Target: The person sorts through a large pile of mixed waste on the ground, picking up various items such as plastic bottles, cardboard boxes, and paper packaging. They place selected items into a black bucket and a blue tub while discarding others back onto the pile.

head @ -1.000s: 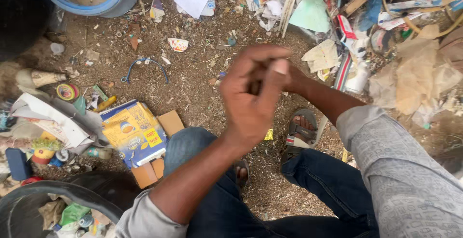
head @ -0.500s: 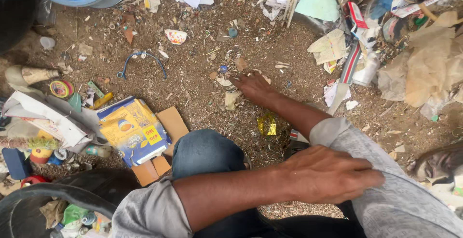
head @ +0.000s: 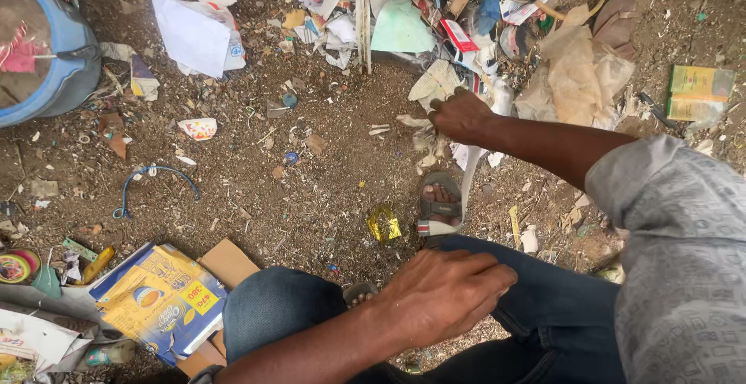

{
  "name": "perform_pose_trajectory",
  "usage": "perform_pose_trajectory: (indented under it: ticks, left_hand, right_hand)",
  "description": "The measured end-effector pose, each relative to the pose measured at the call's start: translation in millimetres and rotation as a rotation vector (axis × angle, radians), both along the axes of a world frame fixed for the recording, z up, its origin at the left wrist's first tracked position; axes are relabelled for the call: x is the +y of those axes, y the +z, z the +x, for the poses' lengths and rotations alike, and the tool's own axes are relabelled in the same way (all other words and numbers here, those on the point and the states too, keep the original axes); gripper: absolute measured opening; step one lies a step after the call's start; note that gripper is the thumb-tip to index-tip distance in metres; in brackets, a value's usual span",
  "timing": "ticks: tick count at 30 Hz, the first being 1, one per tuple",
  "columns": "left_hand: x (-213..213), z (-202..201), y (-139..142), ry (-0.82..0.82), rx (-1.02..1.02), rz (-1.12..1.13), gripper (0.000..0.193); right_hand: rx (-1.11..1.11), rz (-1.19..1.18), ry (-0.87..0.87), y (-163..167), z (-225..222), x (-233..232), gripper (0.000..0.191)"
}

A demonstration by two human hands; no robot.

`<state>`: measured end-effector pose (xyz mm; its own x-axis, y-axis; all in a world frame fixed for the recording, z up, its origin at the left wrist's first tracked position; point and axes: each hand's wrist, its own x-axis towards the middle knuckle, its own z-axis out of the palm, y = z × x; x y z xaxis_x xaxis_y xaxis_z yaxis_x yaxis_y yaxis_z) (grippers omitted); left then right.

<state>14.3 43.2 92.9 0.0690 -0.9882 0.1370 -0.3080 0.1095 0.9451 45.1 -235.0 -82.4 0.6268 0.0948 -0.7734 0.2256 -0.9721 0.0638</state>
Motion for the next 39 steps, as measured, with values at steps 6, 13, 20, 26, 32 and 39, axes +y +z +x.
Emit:
perform_pose_trajectory:
  ticks: [6, 13, 20, 26, 32, 39]
  left_hand:
    - [-9.3, 0.4, -12.9, 0.02, -0.019, 0.013, 0.019]
    - [-10.9, 2.8, -24.5, -0.007, 0.008, 0.127, 0.015]
    - [-22.0, 11.1, -48.5, 0.046, -0.022, 0.263, 0.017]
    - [-25.5, 9.7, -86.6, 0.009, 0.009, 0.595, 0.014]
    - [-31.0, 16.4, -113.4, 0.064, -0.038, 0.669, 0.021]
    - [-39.2, 23.3, -116.7, 0.071, -0.117, 0.56, 0.023]
  right_hand:
    - [-0.023, -0.326, 0.423, -19.2, 12.7, -23.5, 0.015]
    - [-0.244, 0.272, -0.208, -51.3, -88.6, -12.9, 0.044]
    - [-0.586, 0.636, -1.139, -47.2, -200.4, -82.1, 0.058]
    - [-0.138, 0.738, -1.826, -99.8, -205.6, -38.9, 0.068]
    - [-0.281, 0.69, -1.489, -60.0, -212.3, -5.5, 0.048]
    - [-0.466, 0.352, -1.039, 83.9, -308.3, -14.7, 0.062]
